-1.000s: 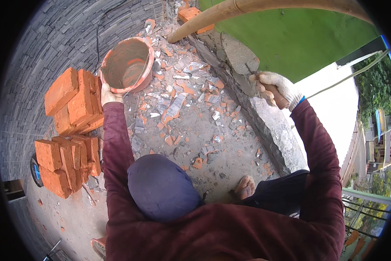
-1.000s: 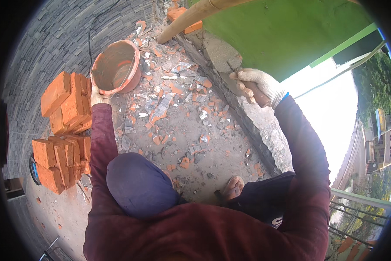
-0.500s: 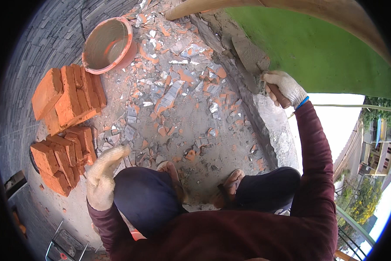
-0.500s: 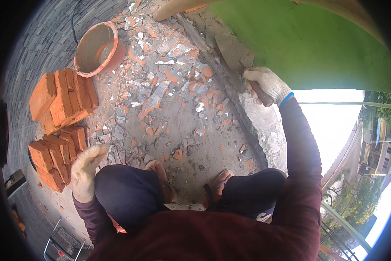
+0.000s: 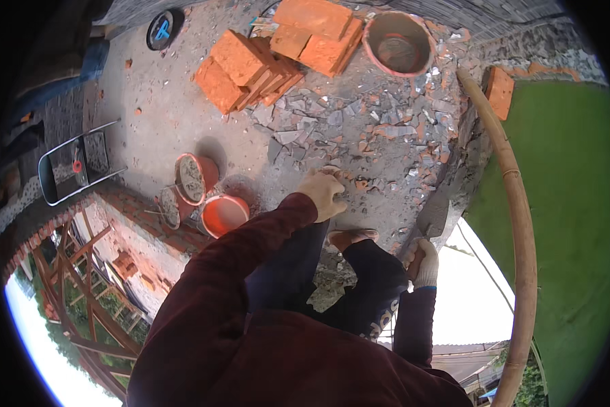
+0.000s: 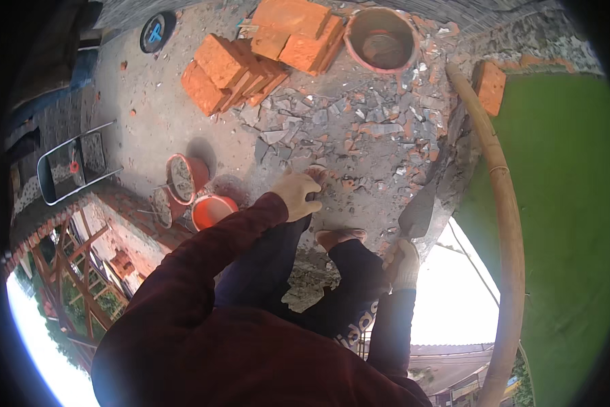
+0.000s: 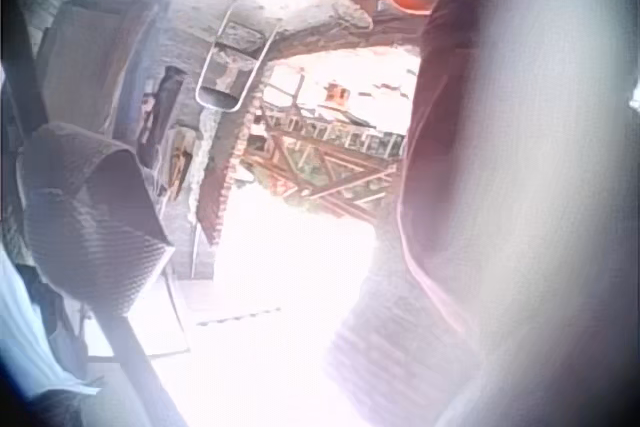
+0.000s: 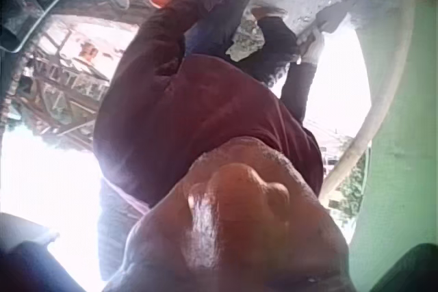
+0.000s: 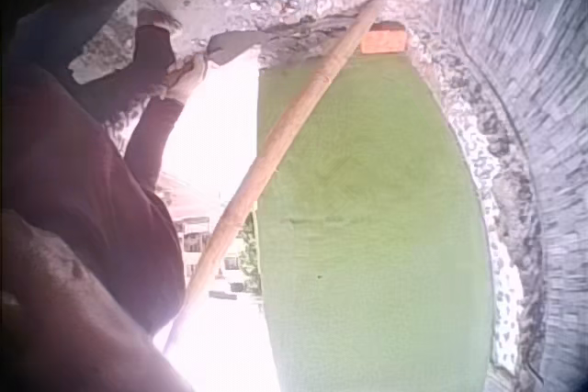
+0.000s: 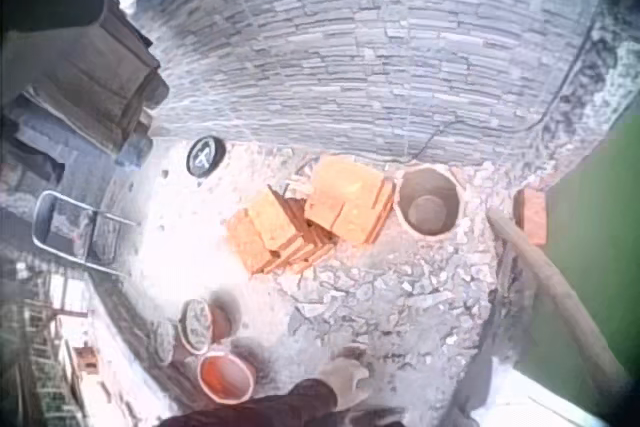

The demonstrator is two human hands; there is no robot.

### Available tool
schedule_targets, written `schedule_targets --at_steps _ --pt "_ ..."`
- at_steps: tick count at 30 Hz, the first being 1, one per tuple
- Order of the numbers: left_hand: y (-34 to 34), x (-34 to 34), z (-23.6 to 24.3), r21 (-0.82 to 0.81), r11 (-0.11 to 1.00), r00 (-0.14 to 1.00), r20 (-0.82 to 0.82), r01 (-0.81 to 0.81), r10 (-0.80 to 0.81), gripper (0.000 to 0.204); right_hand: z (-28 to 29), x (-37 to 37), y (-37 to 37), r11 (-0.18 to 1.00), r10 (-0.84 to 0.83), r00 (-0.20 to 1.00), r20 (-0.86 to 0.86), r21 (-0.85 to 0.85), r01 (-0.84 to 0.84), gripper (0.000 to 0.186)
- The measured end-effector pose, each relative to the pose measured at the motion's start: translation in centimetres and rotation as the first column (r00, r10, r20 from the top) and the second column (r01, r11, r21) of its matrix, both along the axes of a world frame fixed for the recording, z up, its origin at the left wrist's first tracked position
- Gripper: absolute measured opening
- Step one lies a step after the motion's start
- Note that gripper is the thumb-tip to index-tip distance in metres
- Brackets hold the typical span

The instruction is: The person scoops mortar from a bucket with a trowel and applies it to a low brick wall. They place bricks onto the mortar, tap them into position, and scrape away excess mortar. The person repeats this process to extend the wall.

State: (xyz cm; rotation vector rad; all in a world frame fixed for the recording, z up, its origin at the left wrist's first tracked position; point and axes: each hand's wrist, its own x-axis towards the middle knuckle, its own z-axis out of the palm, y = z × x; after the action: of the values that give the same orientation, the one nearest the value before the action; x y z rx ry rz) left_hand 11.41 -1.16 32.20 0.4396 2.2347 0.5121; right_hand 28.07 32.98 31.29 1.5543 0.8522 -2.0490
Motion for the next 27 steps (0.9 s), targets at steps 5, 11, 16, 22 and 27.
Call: schedule_targets --at_steps 5,11,16,22,27 --pt "-1.4 4.7 1.0 -0.190 0.975 0.979 0.141 -0.116 0.144 0.045 11.8 -2.7 -7.4 0.971 0.200 0.979 0.027 0.125 -0.202 0.012" --pt "-1.4 12.8 -0.9 -0.076 0.800 0.799 0.045 -0.596 0.600 0.042 16.2 -3.9 -8.8 0.943 0.315 0.944 0.097 0.077 -0.323 0.015" --pt "-11.2 19.8 -0.4 0.087 -0.006 0.022 0.316 -0.996 0.948 0.039 15.9 -0.4 -11.6 0.839 0.541 0.835 0.106 0.002 -0.544 0.018" --pt "-32.1 24.0 0.9 0.267 -0.593 -0.532 0.269 -0.760 0.803 0.032 14.8 1.4 -13.1 0.714 0.697 0.706 0.126 -0.020 -0.700 0.013" --pt "-47.3 20.0 -4.8 0.170 -0.908 -0.808 0.414 -0.384 0.419 0.035 13.9 -3.5 -14.8 0.685 0.713 0.694 0.099 0.109 -0.720 0.013"
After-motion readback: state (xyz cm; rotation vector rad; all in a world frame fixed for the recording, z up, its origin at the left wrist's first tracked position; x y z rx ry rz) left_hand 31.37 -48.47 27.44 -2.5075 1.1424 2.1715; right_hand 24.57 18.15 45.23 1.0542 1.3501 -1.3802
